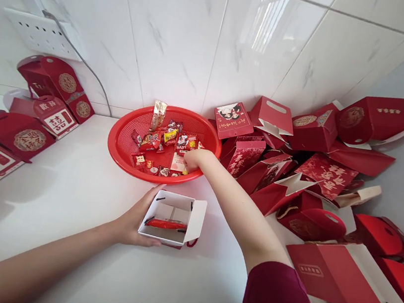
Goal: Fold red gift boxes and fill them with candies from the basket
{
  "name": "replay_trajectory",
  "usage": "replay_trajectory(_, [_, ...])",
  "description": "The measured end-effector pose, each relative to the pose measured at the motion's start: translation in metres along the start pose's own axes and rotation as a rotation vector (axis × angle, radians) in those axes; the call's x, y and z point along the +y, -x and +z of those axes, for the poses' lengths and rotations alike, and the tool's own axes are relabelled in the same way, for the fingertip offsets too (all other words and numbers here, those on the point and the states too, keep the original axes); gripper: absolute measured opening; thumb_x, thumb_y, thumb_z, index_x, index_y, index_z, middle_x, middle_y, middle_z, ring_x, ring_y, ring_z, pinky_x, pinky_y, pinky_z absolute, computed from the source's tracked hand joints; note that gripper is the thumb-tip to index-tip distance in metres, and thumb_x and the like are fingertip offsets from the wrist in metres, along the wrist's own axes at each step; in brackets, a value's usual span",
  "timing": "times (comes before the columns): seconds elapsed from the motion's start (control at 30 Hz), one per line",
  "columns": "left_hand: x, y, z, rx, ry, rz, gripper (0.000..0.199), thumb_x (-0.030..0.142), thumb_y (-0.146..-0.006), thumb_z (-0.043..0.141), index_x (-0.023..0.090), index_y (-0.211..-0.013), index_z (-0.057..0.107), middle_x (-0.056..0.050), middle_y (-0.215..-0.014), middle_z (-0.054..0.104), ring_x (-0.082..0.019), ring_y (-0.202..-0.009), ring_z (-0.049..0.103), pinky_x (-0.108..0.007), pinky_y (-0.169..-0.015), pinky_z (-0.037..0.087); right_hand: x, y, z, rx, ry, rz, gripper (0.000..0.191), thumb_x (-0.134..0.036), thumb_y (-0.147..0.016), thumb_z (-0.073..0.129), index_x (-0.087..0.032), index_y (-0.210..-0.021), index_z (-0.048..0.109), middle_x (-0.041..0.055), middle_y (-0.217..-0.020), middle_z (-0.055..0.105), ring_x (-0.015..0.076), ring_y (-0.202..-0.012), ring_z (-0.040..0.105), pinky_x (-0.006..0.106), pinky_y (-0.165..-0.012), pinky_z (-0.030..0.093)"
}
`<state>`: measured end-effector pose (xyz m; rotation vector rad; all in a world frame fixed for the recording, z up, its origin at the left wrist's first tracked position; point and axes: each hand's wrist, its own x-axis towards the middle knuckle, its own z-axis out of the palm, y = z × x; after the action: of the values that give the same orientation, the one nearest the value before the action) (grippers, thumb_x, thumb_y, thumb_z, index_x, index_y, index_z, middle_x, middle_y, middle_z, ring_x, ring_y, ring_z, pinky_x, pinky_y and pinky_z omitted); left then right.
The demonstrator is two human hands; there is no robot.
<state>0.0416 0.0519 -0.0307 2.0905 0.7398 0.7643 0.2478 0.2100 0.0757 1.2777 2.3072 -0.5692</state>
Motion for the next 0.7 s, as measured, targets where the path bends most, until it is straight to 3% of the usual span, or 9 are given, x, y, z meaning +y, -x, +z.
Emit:
replay_trajectory(0.17, [0.0, -0.001, 0.0, 0.001, 0.032, 0.009, 0.129, 0.053, -0.062, 0.085, 0.028, -0.157, 0.002, -0.019, -0.156, 0.025, -0.044, -0.141, 0.033, -0.061, -0.114, 0.032, 0.0, 0.024, -0.004, 0.126, -0.176, -0.237, 0.036, -0.011, -0.079, 0.065, -0.019, -0.115, 0.068, 0.0068, -0.112, 0.071, 0.0198, -0.098, 0.067, 0.025, -0.082, 0.05])
replay_trajectory(0.23, [0.003, -0.003, 0.0, 0.005, 0.05, 0.008, 0.127, 0.053, -0.062, 0.085, 0.028, -0.157, 0.003, -0.018, -0.154, 0.027, -0.043, -0.14, 0.035, -0.061, -0.113, 0.033, -0.003, 0.042, -0.002, 0.198, -0.347, -0.39, 0.036, -0.014, -0.089, 0.057, -0.02, -0.124, 0.061, 0.0056, -0.117, 0.068, 0.0155, -0.1, 0.065, 0.024, -0.085, 0.049])
replay_trajectory(0.3, [0.006, -0.004, 0.0, 0.015, 0.075, 0.004, 0.126, 0.052, -0.062, 0.085, 0.027, -0.157, 0.005, -0.018, -0.154, 0.029, -0.043, -0.14, 0.035, -0.061, -0.114, 0.032, -0.006, 0.062, 0.003, 0.24, -0.604, -0.602, 0.031, -0.017, -0.094, 0.052, -0.018, -0.125, 0.057, 0.0064, -0.113, 0.068, 0.014, -0.097, 0.064, 0.025, -0.085, 0.05])
replay_trajectory(0.4, [0.01, -0.008, 0.0, 0.02, 0.127, 0.02, 0.122, 0.051, -0.063, 0.085, 0.026, -0.156, 0.01, -0.018, -0.155, 0.031, -0.042, -0.141, 0.034, -0.061, -0.115, 0.031, -0.015, 0.09, 0.012, 0.186, -0.896, -0.843, 0.023, -0.022, -0.096, 0.055, -0.015, -0.118, 0.057, 0.0073, -0.105, 0.067, 0.014, -0.091, 0.064, 0.028, -0.082, 0.052])
replay_trajectory(0.47, [0.011, -0.01, 0.0, 0.02, 0.164, 0.045, 0.118, 0.048, -0.063, 0.085, 0.026, -0.155, 0.015, -0.018, -0.155, 0.032, -0.042, -0.142, 0.035, -0.061, -0.115, 0.031, -0.021, 0.103, 0.017, 0.136, -0.937, -0.876, 0.017, -0.021, -0.095, 0.056, -0.014, -0.11, 0.057, 0.0073, -0.103, 0.067, 0.0143, -0.092, 0.064, 0.029, -0.083, 0.052])
replay_trajectory(0.57, [0.012, -0.011, 0.001, 0.023, 0.187, 0.069, 0.113, 0.045, -0.063, 0.086, 0.025, -0.153, 0.021, -0.017, -0.155, 0.034, -0.042, -0.141, 0.036, -0.061, -0.115, 0.031, -0.028, 0.116, 0.019, 0.137, -0.817, -0.829, 0.008, -0.015, -0.095, 0.052, -0.014, -0.099, 0.059, 0.0042, -0.094, 0.066, 0.0116, -0.083, 0.061, 0.025, -0.076, 0.05])
replay_trajectory(0.7, [0.015, -0.012, 0.0, 0.023, 0.185, 0.059, 0.114, 0.042, -0.063, 0.087, 0.023, -0.154, 0.02, -0.018, -0.154, 0.034, -0.042, -0.141, 0.036, -0.06, -0.115, 0.031, -0.03, 0.125, 0.019, 0.18, -0.622, -0.723, 0.017, -0.007, -0.093, 0.047, -0.014, -0.094, 0.062, 0.0015, -0.088, 0.064, 0.0098, -0.075, 0.056, 0.022, -0.069, 0.046])
